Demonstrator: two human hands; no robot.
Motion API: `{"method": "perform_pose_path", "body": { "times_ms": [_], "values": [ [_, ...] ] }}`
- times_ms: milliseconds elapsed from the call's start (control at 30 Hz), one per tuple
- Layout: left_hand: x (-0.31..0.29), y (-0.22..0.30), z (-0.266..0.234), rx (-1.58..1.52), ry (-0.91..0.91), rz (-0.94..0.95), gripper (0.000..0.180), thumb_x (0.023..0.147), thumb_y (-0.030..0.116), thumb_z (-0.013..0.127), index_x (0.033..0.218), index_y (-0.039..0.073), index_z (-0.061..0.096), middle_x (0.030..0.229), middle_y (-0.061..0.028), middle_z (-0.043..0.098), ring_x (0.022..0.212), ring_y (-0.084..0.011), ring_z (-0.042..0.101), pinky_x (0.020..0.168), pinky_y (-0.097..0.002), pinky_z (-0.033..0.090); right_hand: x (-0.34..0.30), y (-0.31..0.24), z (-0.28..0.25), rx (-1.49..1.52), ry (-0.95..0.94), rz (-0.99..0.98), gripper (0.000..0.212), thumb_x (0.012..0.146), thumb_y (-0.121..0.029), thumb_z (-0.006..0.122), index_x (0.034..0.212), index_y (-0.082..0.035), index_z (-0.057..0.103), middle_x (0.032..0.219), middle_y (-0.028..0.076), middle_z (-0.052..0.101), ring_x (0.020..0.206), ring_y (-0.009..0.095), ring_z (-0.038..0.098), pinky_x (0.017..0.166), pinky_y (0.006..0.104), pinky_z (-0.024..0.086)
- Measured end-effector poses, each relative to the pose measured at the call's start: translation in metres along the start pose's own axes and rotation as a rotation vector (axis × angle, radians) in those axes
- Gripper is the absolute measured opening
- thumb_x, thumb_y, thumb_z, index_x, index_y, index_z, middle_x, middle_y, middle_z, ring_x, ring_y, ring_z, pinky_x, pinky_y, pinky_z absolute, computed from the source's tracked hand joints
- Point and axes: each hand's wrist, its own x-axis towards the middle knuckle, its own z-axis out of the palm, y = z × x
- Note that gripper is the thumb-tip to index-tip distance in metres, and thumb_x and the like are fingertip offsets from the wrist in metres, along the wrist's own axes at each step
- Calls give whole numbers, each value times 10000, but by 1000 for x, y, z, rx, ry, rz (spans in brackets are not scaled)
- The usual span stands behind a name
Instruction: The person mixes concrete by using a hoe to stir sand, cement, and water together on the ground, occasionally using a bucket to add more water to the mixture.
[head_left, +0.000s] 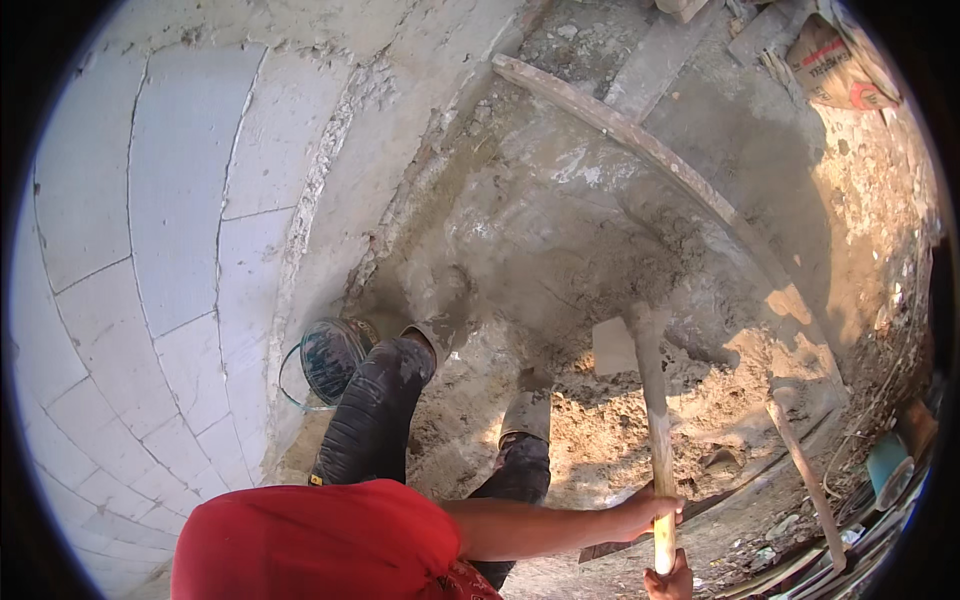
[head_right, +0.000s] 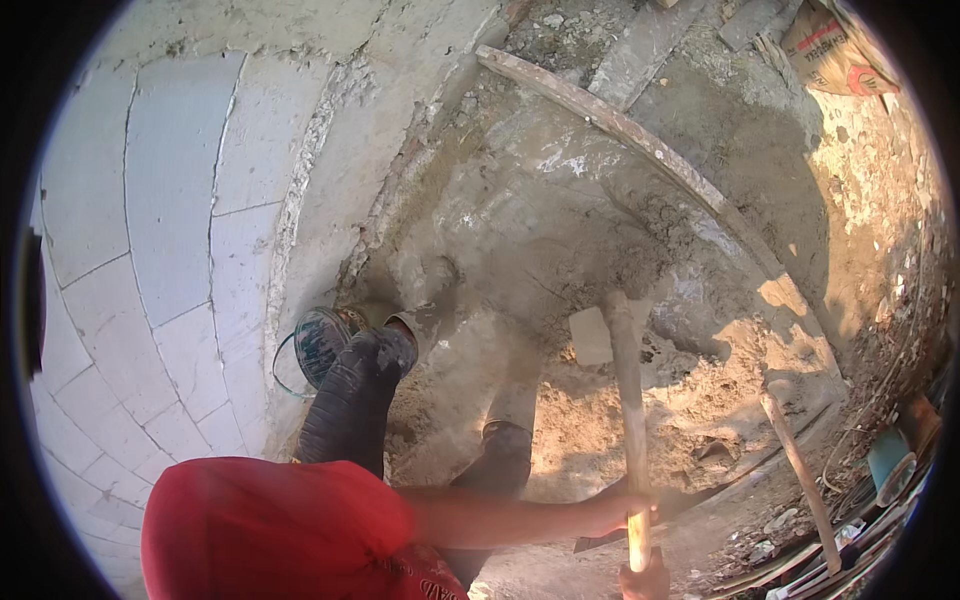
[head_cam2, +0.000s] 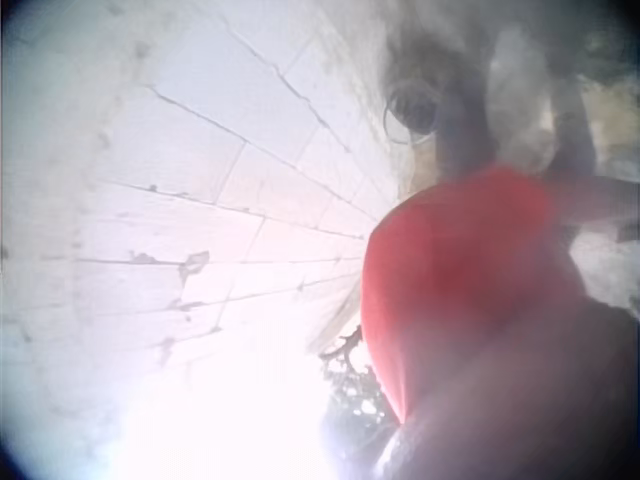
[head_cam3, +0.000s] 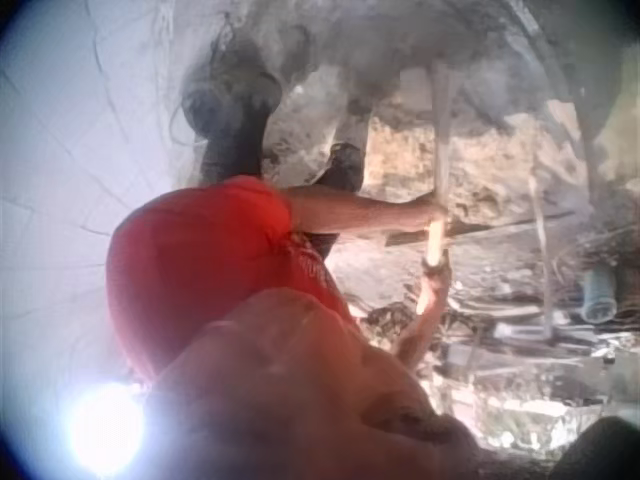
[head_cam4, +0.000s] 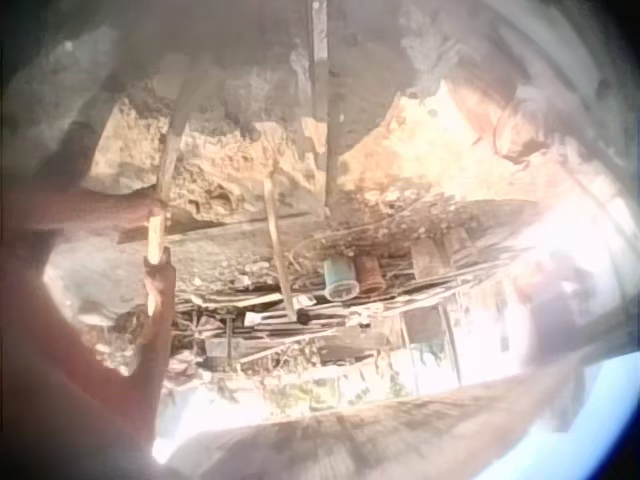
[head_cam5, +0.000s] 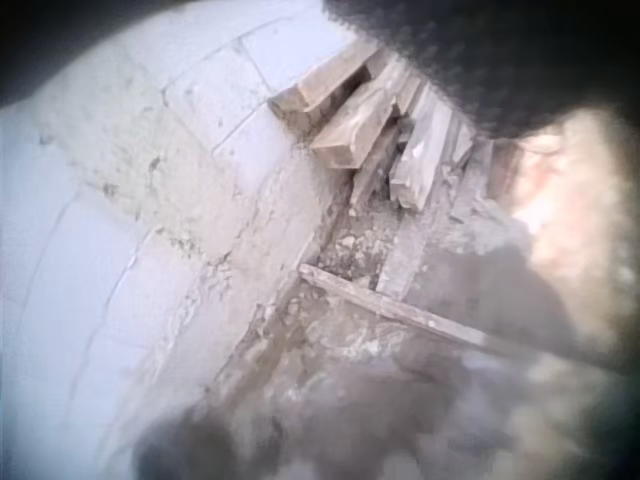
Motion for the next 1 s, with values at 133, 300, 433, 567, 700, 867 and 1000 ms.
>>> {"method": "perform_pose_path", "body": {
  "times_ms": [133,300,433,567,700,867,1000],
  "values": [
    [-7,192,-57,-79,239,323,301,942,328,689,1111,121,551,942,-37,600,963,-237,644,865,-457,500,51,-245,109,-912,402,-795,402,855,-379,726,1118,-114,577,747,138,665,617,362,662,556,450,522],
    [47,438,-151,-331,526,757,231,977,242,645,920,101,471,764,-21,452,673,-184,478,688,-403,493,215,-434,189,-1165,746,-1339,289,882,-169,609,1167,-144,573,835,63,638,711,227,678,576,350,549],
    [100,529,-199,-336,562,866,236,1010,182,550,820,92,442,726,-23,444,625,-178,451,639,-365,490,252,-527,225,-1256,738,-1107,122,949,-136,526,1065,-144,565,872,61,670,779,238,702,619,348,549],
    [179,476,-161,-366,421,742,251,994,177,529,769,125,430,659,-8,438,595,-170,447,635,-342,487,272,-505,160,-1336,693,-817,94,984,-154,502,1064,-141,549,891,92,698,799,251,720,632,348,560],
    [227,413,-134,-437,446,682,198,974,149,550,808,120,446,705,-6,447,608,-167,453,628,-356,490,281,-450,96,-1411,673,-681,83,992,-158,515,1075,-159,516,880,99,692,782,268,728,628,381,576],
    [294,325,-80,-496,294,603,157,975,143,568,851,126,472,726,1,448,622,-150,467,605,-351,487,271,-387,2,-1512,903,-760,85,932,-123,578,998,-162,542,737,70,652,707,244,721,578,364,573],
    [304,260,-36,-448,315,497,155,959,125,581,856,109,466,735,-10,451,626,-161,476,620,-363,497,229,-329,-54,-1463,938,-930,213,858,-80,675,1044,-150,599,703,88,638,636,230,697,545,361,566]
  ]
}}
